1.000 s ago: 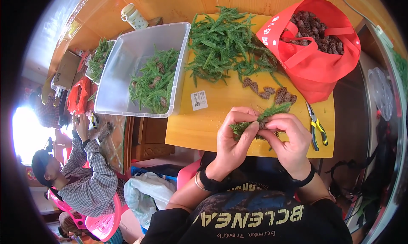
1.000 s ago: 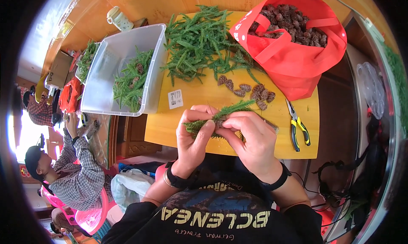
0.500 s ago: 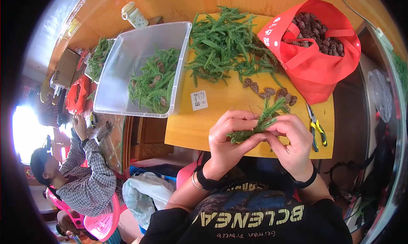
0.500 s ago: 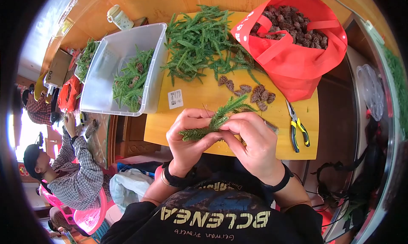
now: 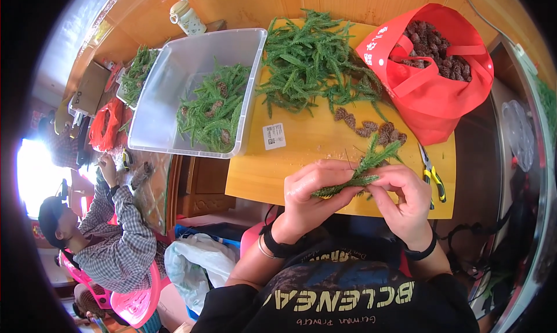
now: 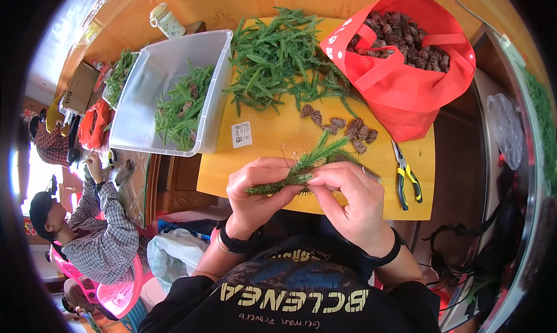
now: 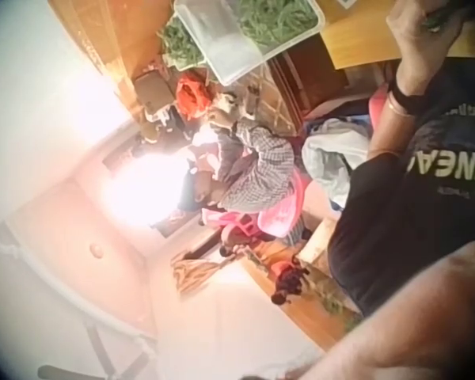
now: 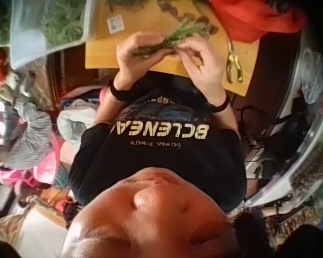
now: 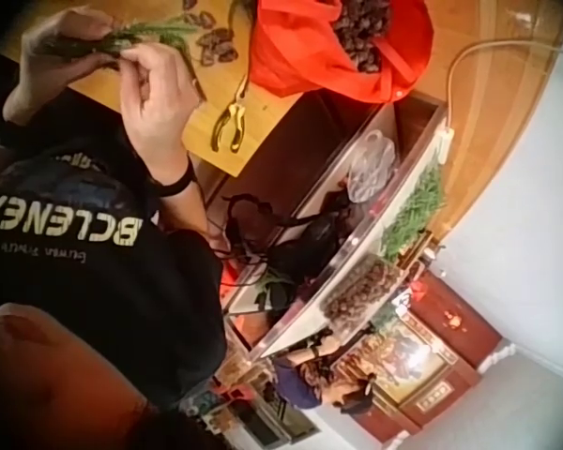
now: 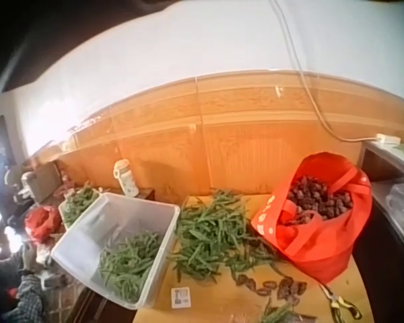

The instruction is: Trimming green branches and extracting seeds or small fruits from them using shears.

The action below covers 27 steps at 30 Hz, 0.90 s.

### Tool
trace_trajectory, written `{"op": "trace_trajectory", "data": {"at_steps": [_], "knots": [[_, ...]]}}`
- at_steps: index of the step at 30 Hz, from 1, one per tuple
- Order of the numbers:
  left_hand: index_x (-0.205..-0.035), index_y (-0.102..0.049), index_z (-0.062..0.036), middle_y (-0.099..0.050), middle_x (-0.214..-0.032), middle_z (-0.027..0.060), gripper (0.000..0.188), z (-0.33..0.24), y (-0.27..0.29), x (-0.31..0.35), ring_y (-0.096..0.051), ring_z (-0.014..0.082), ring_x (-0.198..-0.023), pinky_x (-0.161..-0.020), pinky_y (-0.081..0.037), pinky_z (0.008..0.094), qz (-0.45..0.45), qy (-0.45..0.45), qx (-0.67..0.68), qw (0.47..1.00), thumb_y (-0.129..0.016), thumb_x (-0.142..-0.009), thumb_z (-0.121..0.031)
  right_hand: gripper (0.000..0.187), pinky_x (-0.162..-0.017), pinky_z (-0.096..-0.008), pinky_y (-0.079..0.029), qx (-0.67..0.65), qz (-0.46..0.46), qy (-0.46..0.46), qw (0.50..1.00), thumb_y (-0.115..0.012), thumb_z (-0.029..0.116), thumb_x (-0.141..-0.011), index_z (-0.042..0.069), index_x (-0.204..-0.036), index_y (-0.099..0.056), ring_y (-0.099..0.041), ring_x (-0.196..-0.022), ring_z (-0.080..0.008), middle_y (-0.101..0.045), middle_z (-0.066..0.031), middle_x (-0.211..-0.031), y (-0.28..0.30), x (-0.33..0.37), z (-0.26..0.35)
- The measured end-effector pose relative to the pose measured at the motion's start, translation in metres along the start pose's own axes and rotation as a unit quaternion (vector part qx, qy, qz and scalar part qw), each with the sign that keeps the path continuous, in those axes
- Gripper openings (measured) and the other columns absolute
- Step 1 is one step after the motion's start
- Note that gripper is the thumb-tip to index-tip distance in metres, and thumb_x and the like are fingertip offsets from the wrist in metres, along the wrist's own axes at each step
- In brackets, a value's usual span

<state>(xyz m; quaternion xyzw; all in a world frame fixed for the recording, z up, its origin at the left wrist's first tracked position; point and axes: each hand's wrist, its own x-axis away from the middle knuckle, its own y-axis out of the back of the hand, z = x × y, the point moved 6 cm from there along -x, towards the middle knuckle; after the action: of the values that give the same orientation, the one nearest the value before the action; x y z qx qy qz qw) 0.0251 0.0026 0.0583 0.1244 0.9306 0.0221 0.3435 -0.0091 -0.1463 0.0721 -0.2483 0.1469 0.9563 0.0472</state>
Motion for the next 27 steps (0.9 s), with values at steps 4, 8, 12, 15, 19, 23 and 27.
{"op": "trace_trajectory", "data": {"at_steps": [4, 8, 12, 15, 19, 23, 27], "knots": [[-0.084, -0.059, -0.0025, -0.066, -0.086, 0.0151, 0.031, -0.003, 0.003, 0.003, -0.066, 0.0209, -0.076, -0.063, -0.052, 0.0278, -0.009, -0.011, -0.014, 1.0, -0.077, -0.061, 0.008, 0.019, -0.059, -0.0241, -0.049, 0.031, 0.042, 0.032, 0.998, -0.069, -0.004, -0.072, 0.0, -0.088, -0.06, -0.062, -0.067, -0.0175, -0.063, -0.0106, -0.084, 0.008, -0.009, 0.013], [-0.082, -0.059, -0.0034, -0.066, -0.085, 0.0136, 0.028, -0.011, 0.003, 0.001, -0.066, 0.0229, -0.074, -0.062, -0.052, 0.0281, 0.021, -0.036, -0.028, 0.999, -0.077, -0.061, 0.006, 0.032, -0.074, -0.0317, -0.045, 0.111, 0.085, 0.089, 0.986, -0.071, 0.021, -0.075, -0.001, -0.096, -0.06, -0.058, -0.082, -0.0238, -0.06, -0.0124, -0.094, 0.022, -0.034, 0.027], [-0.083, -0.06, -0.0044, -0.066, -0.084, 0.0127, 0.028, -0.017, 0.003, -0.003, -0.066, 0.0239, -0.073, -0.062, -0.052, 0.0284, 0.04, -0.049, -0.044, 0.997, -0.078, -0.062, 0.002, 0.043, -0.085, -0.0372, -0.041, 0.133, 0.22, 0.11, 0.96, -0.072, 0.031, -0.071, 0.0, -0.099, -0.061, -0.053, -0.096, -0.0286, -0.057, -0.012, -0.104, 0.01, -0.05, 0.024], [-0.083, -0.061, -0.005, -0.066, -0.083, 0.0119, 0.027, -0.018, 0.003, -0.001, -0.066, 0.0232, -0.072, -0.061, -0.052, 0.0281, 0.051, -0.053, -0.047, 0.996, -0.079, -0.063, -0.001, 0.036, -0.083, -0.0365, -0.042, 0.064, 0.3, 0.087, 0.948, -0.073, 0.024, -0.069, 0.002, -0.096, -0.063, -0.055, -0.094, -0.0275, -0.059, -0.0102, -0.101, 0.001, -0.05, 0.015], [-0.084, -0.064, -0.0042, -0.066, -0.087, 0.0102, 0.023, -0.015, 0.004, 0.002, -0.066, 0.0243, -0.074, -0.061, -0.053, 0.0301, 0.065, -0.035, -0.031, 0.997, -0.075, -0.065, 0.0, 0.027, -0.08, -0.0348, -0.043, 0.022, 0.344, 0.038, 0.938, -0.074, 0.012, -0.067, 0.003, -0.09, -0.064, -0.057, -0.09, -0.0249, -0.062, -0.0079, -0.093, -0.005, -0.05, 0.011], [-0.088, -0.065, -0.0046, -0.066, -0.087, 0.0102, 0.029, -0.016, 0.005, 0.001, -0.066, 0.0251, -0.075, -0.062, -0.053, 0.0305, 0.086, -0.029, -0.026, 0.996, -0.072, -0.062, 0.005, 0.024, -0.08, -0.0345, -0.044, 0.009, 0.348, 0.019, 0.937, -0.074, 0.011, -0.067, 0.003, -0.087, -0.064, -0.058, -0.088, -0.0246, -0.063, -0.0073, -0.091, -0.006, -0.05, 0.012], [-0.089, -0.066, -0.0046, -0.066, -0.087, 0.0103, 0.031, -0.017, 0.005, 0.001, -0.066, 0.0255, -0.076, -0.063, -0.053, 0.0307, 0.081, -0.03, -0.014, 0.996, -0.069, -0.061, 0.007, 0.022, -0.076, -0.0319, -0.045, -0.029, 0.328, -0.005, 0.944, -0.074, 0.011, -0.068, 0.003, -0.085, -0.063, -0.06, -0.086, -0.023, -0.063, -0.0085, -0.09, -0.007, -0.046, 0.009]]}}
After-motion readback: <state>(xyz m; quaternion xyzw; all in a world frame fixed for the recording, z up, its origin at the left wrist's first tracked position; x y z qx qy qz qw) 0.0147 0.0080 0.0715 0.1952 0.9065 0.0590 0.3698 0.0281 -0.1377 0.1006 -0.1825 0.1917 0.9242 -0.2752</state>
